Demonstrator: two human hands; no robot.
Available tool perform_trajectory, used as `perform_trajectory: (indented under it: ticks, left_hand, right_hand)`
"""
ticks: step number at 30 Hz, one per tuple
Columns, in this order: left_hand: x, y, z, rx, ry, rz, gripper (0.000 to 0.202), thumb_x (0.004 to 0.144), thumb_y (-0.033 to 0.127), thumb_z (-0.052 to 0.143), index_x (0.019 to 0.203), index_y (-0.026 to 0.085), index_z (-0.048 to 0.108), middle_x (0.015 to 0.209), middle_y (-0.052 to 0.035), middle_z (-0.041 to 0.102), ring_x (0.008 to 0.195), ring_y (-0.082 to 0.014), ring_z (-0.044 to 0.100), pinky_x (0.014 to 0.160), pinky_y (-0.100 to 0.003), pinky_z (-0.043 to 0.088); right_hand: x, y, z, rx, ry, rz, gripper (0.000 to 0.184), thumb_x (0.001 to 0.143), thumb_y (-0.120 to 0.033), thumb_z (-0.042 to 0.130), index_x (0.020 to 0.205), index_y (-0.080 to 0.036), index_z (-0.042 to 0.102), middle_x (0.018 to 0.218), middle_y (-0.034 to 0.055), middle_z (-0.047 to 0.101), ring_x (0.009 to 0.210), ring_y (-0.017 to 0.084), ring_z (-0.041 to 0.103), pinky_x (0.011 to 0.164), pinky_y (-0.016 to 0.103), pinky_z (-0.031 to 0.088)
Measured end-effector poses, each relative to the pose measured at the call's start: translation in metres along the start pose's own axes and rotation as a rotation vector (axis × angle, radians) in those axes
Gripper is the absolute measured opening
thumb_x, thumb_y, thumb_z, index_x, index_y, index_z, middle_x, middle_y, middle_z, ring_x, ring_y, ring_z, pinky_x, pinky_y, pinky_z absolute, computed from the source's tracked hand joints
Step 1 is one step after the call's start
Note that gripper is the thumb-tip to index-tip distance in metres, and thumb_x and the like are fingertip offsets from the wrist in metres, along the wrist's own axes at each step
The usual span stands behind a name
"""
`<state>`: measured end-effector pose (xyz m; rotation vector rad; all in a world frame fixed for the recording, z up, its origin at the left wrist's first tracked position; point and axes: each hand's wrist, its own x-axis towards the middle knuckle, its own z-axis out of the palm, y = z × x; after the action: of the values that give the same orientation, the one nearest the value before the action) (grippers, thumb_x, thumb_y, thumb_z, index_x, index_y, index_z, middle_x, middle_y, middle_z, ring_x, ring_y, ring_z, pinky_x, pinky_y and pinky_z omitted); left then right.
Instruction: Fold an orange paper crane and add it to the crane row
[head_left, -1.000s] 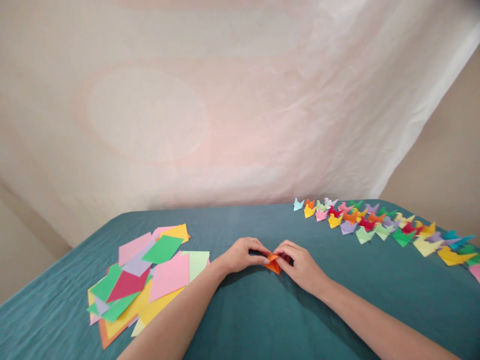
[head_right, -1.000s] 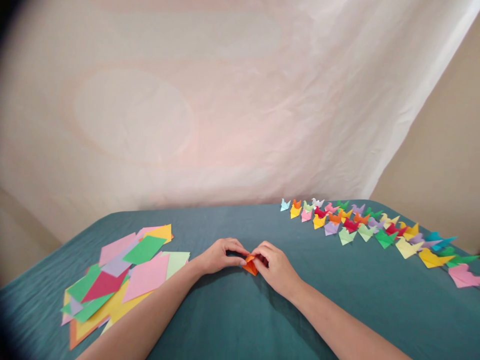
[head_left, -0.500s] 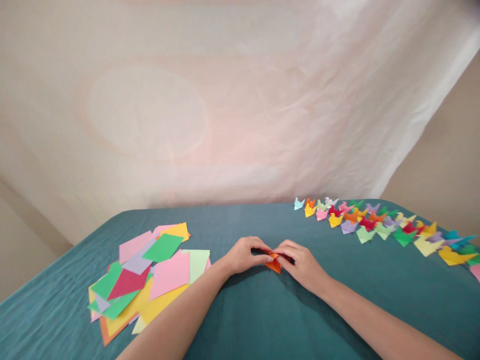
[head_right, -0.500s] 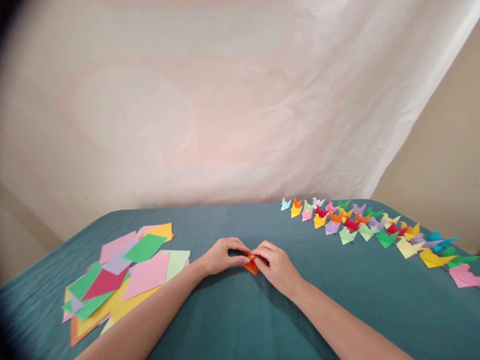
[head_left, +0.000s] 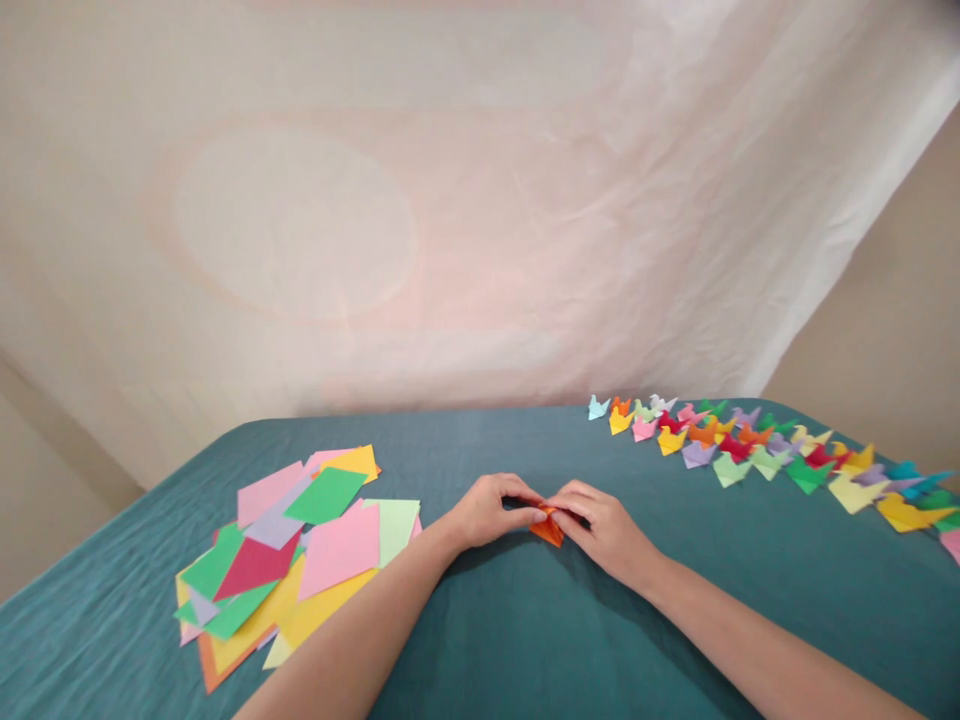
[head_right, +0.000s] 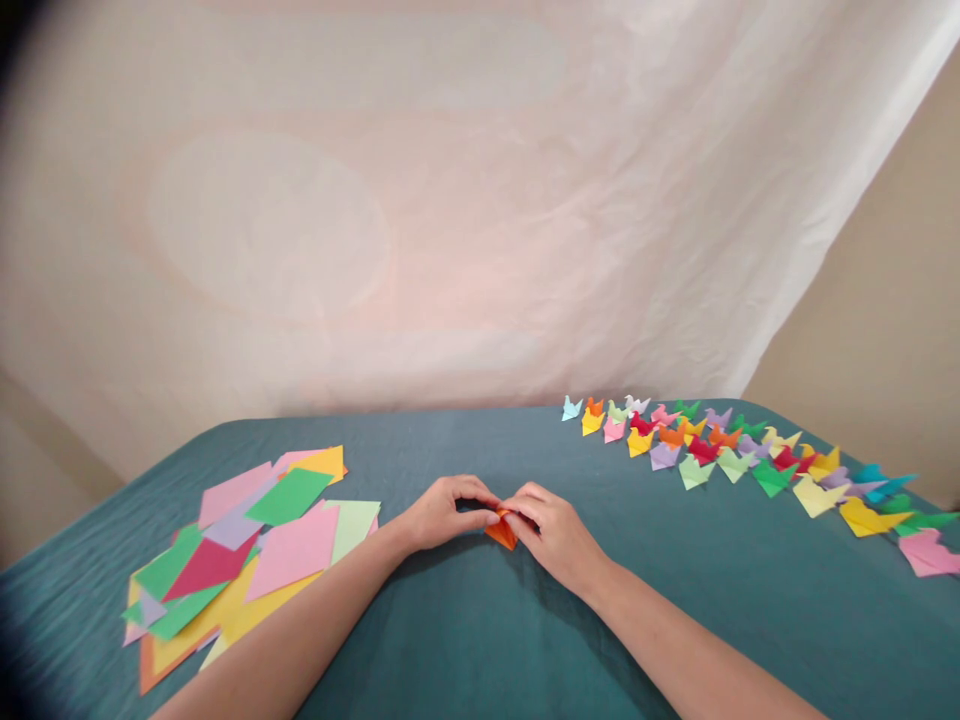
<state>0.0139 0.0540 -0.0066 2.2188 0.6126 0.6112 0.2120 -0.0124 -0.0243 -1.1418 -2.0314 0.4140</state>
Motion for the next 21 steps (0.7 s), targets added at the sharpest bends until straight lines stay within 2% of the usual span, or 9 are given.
perform_trajectory:
  ticks: [11,21]
  left_hand:
    - [0.001,0.000,0.002,0.004,0.013,0.004,0.028,0.083,0.039,0.057,0.096,0.018,0.070,0.089,-0.0053,0.067,0.084,-0.0155,0.060,0.080,-0.023,0.044]
    - [0.001,-0.004,-0.015,-0.038,-0.186,0.092,0.033,0.084,0.037,0.055,0.112,0.020,0.063,0.106,-0.0066,0.063,0.100,-0.0172,0.057,0.091,-0.026,0.040]
  right_hand:
    - [0.000,0.000,-0.001,-0.012,0.012,-0.011,0.022,0.088,-0.023,0.044,0.092,-0.021,0.065,0.087,0.0051,0.062,0.077,0.015,0.060,0.073,0.028,0.050]
    - [0.000,0.001,0.000,-0.010,0.025,0.032,0.022,0.089,-0.026,0.044,0.091,-0.022,0.065,0.086,0.0042,0.062,0.076,0.015,0.060,0.073,0.027,0.049]
